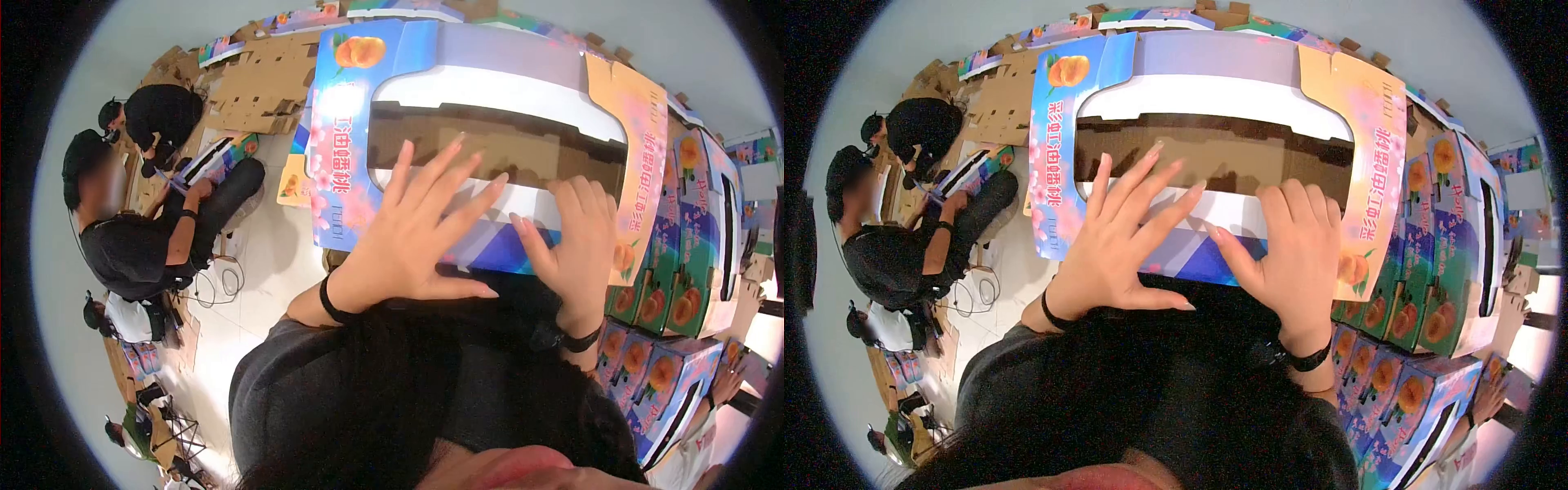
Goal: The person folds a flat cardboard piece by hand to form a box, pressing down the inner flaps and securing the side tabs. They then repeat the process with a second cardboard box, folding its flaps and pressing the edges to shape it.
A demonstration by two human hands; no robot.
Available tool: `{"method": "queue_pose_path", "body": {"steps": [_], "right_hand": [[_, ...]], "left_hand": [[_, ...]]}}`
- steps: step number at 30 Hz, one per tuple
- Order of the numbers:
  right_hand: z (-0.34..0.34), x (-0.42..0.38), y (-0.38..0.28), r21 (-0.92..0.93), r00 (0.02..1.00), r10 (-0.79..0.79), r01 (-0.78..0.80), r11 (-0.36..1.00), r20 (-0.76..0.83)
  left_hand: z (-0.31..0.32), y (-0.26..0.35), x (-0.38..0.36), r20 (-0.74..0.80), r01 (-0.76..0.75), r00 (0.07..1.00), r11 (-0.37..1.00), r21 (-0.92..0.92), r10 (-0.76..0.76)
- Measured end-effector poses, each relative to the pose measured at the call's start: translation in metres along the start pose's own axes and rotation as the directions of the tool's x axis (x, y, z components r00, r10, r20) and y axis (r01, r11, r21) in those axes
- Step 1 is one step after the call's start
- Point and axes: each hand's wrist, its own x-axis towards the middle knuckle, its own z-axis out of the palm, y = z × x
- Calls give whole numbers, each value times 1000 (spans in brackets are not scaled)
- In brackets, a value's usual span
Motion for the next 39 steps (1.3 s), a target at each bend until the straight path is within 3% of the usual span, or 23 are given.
{"method": "queue_pose_path", "body": {"steps": [4,10,15,22,34,39], "right_hand": [[-4,-1,4,-12,999,6,-5,1000,44],[-4,2,12,28,997,-8,6,1000,74],[-9,12,19,8,971,7,-9,1000,239],[0,22,24,-42,955,40,-29,999,293],[2,31,19,-54,937,94,-80,995,337],[2,33,17,-53,938,105,-93,994,330]], "left_hand": [[-2,7,1,87,-2,996,997,-76,9],[-6,7,10,189,48,981,998,-45,-38],[-5,0,20,241,106,967,990,-87,-83],[-2,-10,33,291,198,942,978,-69,-170],[3,-21,31,221,131,966,990,47,-138],[3,-20,33,193,157,969,988,-6,-153]]}}
